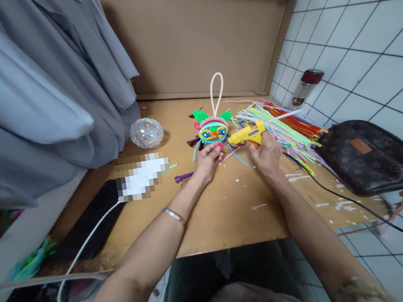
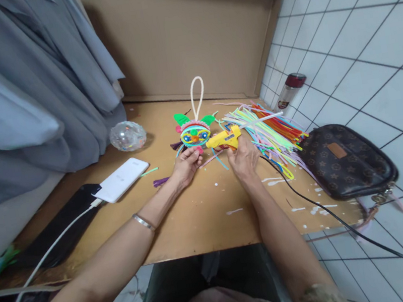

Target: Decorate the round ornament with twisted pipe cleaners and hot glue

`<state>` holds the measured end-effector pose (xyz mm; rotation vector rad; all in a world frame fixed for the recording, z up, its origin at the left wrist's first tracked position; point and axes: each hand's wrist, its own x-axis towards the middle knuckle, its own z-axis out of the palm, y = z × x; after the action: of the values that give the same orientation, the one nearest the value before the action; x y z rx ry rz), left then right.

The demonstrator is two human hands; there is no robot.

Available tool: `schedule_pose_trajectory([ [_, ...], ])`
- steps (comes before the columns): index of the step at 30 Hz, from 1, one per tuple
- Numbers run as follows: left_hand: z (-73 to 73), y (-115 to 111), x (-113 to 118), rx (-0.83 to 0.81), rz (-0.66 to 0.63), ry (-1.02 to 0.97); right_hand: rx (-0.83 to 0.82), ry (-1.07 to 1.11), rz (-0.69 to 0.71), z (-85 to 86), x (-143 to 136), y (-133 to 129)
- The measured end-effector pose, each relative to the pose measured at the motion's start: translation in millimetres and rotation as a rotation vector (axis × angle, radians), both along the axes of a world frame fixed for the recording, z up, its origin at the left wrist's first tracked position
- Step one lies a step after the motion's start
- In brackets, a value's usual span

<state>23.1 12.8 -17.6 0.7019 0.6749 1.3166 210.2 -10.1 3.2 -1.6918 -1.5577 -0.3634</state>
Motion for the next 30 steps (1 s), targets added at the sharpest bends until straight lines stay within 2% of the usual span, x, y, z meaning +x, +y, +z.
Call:
schedule_pose_trajectory([
  [13, 0.7, -0.2, 0.4, -0.003, -0.004, 0.023, 0.066, -0.03, -0.013, -2.8, 1.3, 2.0],
  [24, 1.8, -0.9, -1.6, 0.005, -0.017, 0.008, 0.004, 0.003, -0.002, -2.2, 0.7, 1.4],
  [30, 1.0, -0.2, -1.2, 0.009, -0.018, 0.017, 0.028, 0.009, -0.026, -3.2, 1.3, 3.1],
])
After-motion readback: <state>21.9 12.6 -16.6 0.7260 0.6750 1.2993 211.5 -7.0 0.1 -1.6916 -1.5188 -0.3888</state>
